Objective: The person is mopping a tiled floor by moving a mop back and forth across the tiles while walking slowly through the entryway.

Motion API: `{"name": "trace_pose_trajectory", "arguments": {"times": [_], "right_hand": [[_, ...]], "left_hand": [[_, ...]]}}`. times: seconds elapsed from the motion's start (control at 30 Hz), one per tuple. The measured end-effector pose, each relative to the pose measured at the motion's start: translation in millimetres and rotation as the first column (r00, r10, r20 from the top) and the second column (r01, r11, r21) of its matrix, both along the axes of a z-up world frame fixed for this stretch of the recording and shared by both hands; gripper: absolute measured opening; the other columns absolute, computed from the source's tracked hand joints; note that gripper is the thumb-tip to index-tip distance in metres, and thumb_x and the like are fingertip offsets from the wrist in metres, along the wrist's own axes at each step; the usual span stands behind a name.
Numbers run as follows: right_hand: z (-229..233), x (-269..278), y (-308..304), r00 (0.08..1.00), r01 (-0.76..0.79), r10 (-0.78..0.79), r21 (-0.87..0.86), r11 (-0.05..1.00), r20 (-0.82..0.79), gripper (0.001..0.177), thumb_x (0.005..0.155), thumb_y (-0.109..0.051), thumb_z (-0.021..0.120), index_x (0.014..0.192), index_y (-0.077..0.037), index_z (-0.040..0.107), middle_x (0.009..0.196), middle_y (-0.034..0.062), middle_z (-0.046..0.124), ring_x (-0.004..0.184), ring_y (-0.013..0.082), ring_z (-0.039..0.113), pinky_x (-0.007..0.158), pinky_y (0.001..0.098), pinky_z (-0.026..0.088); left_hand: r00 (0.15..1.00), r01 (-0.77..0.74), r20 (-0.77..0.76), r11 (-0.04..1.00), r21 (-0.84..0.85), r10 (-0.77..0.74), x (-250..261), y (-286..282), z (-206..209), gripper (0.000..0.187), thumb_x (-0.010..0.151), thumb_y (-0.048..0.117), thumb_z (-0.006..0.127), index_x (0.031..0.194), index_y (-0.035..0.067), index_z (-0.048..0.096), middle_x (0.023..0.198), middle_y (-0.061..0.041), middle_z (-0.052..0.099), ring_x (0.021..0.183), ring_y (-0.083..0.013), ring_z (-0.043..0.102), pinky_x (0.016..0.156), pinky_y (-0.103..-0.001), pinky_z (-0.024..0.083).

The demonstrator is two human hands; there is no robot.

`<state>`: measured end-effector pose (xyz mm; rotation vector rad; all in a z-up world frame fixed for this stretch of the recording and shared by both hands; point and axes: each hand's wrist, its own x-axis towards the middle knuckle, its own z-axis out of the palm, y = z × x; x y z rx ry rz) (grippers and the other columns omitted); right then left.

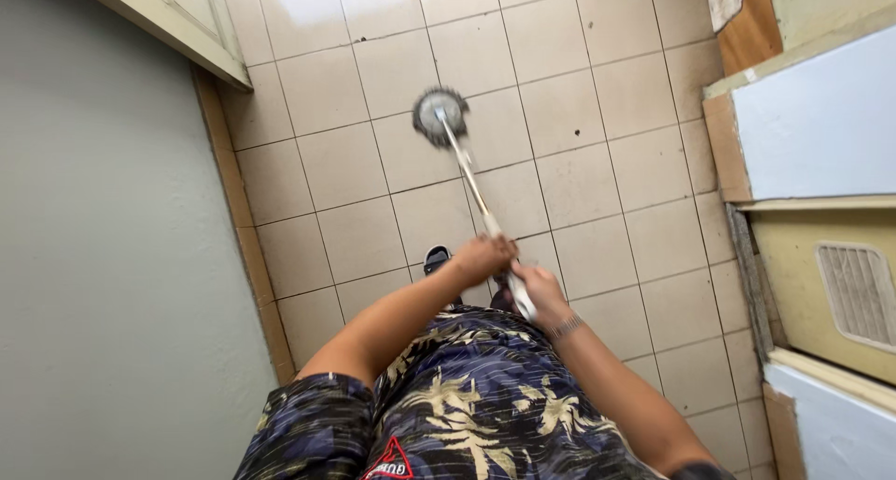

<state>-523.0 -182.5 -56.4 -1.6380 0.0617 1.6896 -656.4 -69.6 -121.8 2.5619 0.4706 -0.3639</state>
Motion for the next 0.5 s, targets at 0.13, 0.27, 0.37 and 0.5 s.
{"name": "trace_pose_trajectory", "arguments": {"times": [0.13,0.27,0.37,0.5], "right_hand": [[-46,-16,60,0.996,0.074,-0.073,0.008,0.997,-0.048,0.028,0.099,-0.03,0.06,0.092,-0.002,0.065,0.074,0.0132,0.072,0.05,0.0197,0.062,0.036,0.0307,0.045],[-34,-12,48,0.997,0.075,-0.075,0.057,0.996,0.007,0.029,0.101,-0.027,0.061,0.095,0.0,0.067,0.074,0.0123,0.07,0.05,0.0176,0.061,0.035,0.0282,0.044],[15,-1,-13,0.993,0.117,-0.116,-0.077,0.99,0.025,0.024,0.099,-0.028,0.061,0.102,-0.004,0.061,0.077,0.0117,0.07,0.05,0.0171,0.063,0.036,0.0278,0.046],[107,23,-93,0.985,0.175,-0.169,-0.227,0.958,0.044,0.028,0.097,-0.022,0.062,0.109,0.003,0.059,0.083,0.0174,0.072,0.054,0.0171,0.064,0.043,0.0267,0.052]], "left_hand": [[0.974,-0.204,-0.089,0.977,0.066,0.209,1,38,-24,0.064,0.092,0.018,0.061,0.152,0.018,0.04,0.162,-0.002,0.035,0.148,-0.0277,0.03,0.118,-0.055,0.027],[0.992,-0.093,-0.084,0.993,0.067,0.099,7,46,-10,0.065,0.089,0.026,0.071,0.149,0.017,0.047,0.162,-0.001,0.037,0.153,-0.0265,0.028,0.121,-0.058,0.025],[0.979,0.177,-0.083,0.977,-0.121,-0.188,28,12,15,0.055,0.076,0.038,0.082,0.126,0.024,0.066,0.145,0.005,0.055,0.145,-0.0246,0.039,0.118,-0.055,0.03],[0.884,0.423,0.341,0.858,-0.291,-0.32,56,-55,61,0.039,0.085,0.024,0.075,0.123,0.018,0.069,0.121,-0.005,0.072,0.117,-0.0263,0.066,0.105,-0.043,0.052]]}}
